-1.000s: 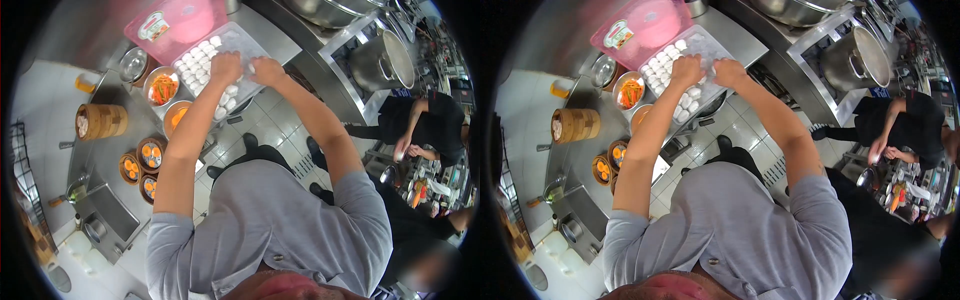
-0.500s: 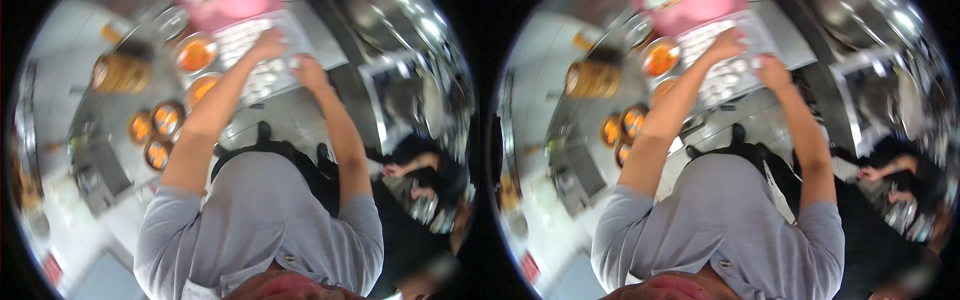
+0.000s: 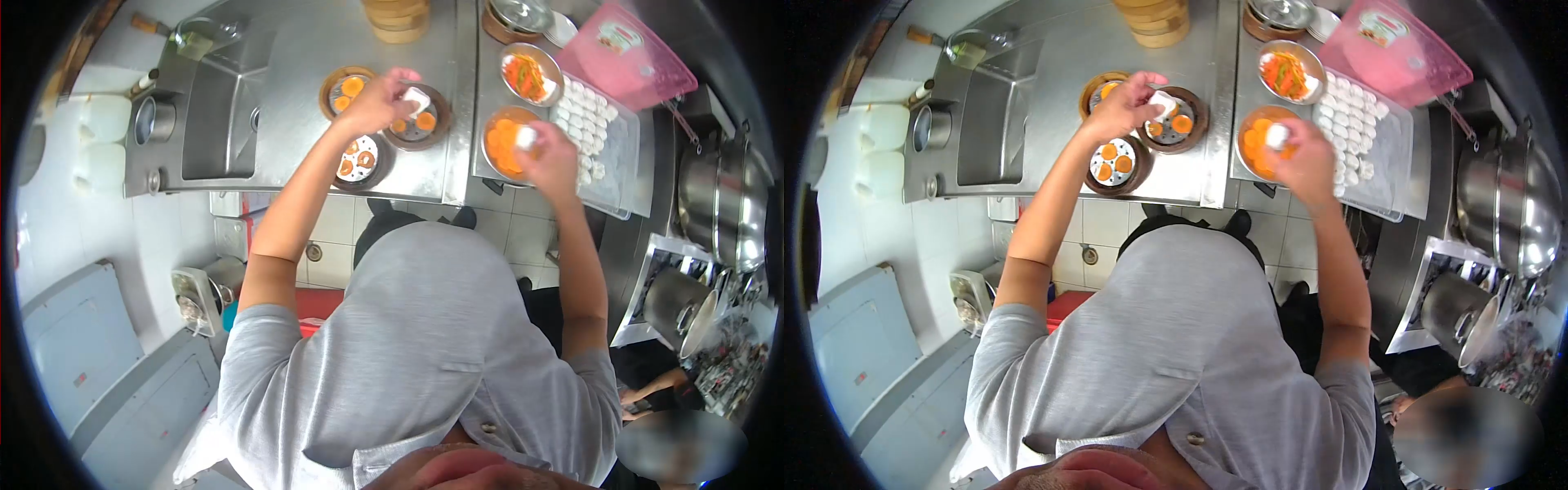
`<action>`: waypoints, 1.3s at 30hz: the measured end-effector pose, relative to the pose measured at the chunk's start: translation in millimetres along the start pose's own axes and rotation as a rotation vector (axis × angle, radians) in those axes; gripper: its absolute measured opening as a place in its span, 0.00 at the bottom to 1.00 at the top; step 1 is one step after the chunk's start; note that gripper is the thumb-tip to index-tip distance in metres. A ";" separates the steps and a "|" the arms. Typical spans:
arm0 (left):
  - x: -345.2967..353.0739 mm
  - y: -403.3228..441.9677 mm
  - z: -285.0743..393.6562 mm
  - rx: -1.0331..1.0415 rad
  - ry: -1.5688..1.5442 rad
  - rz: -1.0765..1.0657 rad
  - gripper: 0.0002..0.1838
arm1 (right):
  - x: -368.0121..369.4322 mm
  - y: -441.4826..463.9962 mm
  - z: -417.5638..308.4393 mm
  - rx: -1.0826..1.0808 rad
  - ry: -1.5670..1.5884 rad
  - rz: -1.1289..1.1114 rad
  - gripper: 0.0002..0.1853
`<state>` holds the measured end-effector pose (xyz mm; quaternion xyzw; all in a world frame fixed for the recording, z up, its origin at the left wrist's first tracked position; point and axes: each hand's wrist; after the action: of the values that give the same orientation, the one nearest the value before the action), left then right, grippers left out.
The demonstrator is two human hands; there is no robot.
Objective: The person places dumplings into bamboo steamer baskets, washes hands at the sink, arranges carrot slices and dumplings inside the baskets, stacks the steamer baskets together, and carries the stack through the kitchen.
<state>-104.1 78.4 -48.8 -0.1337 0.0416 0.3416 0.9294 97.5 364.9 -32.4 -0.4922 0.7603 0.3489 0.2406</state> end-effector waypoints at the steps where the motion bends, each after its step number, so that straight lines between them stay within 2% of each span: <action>1: -20.0 -8.6 0.8 -0.131 -0.157 -0.029 0.23 | 26.4 10.0 -18.4 -0.088 -0.042 -0.022 0.21; 2: -34.4 -13.0 -7.3 -0.185 -0.403 -0.025 0.21 | 48.6 18.5 -32.6 -0.050 -0.064 -0.120 0.21; 4: -53.5 -18.2 -30.5 -0.110 -0.566 -0.016 0.19 | 91.2 35.0 -54.1 -0.021 -0.129 -0.235 0.20; 7: -51.2 -18.5 -48.3 -0.080 -0.285 0.082 0.21 | 135.5 49.1 -69.7 -0.101 -0.246 -0.265 0.19; 11: -28.2 -11.4 -47.7 0.137 0.427 0.217 0.29 | 163.0 49.5 -60.9 -0.189 -0.329 -0.322 0.19; 14: -11.2 -1.6 -38.2 0.055 0.664 0.257 0.25 | 164.3 50.3 -56.3 -0.182 -0.382 -0.365 0.18; 15: -5.1 0.5 -37.3 0.127 0.691 0.291 0.23 | 163.4 48.3 -55.1 -0.187 -0.383 -0.368 0.17; 18: 1.0 12.3 -30.4 0.159 1.007 0.162 0.24 | 161.0 52.5 -53.8 -0.205 -0.386 -0.371 0.15; 19: 5.0 14.4 -32.7 0.239 1.056 0.204 0.23 | 159.7 53.1 -55.7 -0.207 -0.390 -0.374 0.14; 24: 17.3 32.0 -42.6 0.266 1.177 0.192 0.17 | 161.8 53.8 -54.7 -0.196 -0.420 -0.398 0.12; 28: 22.4 29.4 -46.9 0.346 1.148 0.190 0.15 | 167.0 52.6 -48.5 -0.185 -0.386 -0.405 0.15; 30: 22.7 25.6 -43.9 0.349 1.137 0.221 0.17 | 162.0 50.6 -49.6 -0.182 -0.346 -0.396 0.17; 33: 19.0 20.6 -39.6 0.368 1.106 0.263 0.21 | 128.0 40.6 -56.1 -0.225 -0.153 -0.204 0.25; 35: 11.5 12.2 -31.5 0.343 1.060 0.254 0.24 | 78.1 32.1 -50.8 -0.123 -0.087 -0.192 0.27; 37: 4.0 1.6 -22.1 0.293 1.023 0.249 0.23 | 27.2 20.5 -19.1 -0.090 -0.251 -0.048 0.24; 39: 1.3 -2.1 -24.9 0.252 1.038 0.234 0.20 | -26.8 2.8 32.4 0.267 -0.158 0.047 0.22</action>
<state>-101.5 70.8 -72.4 -0.1666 0.5499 0.3242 0.7515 106.4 406.1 -33.3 -0.4091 0.7899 0.2880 0.3546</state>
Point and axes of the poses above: each hand's wrist, its own y-axis towards the middle knuckle, its own x-axis out of the palm, z = x × y, and after that the axes turned 2 degrees about -x, right-handed
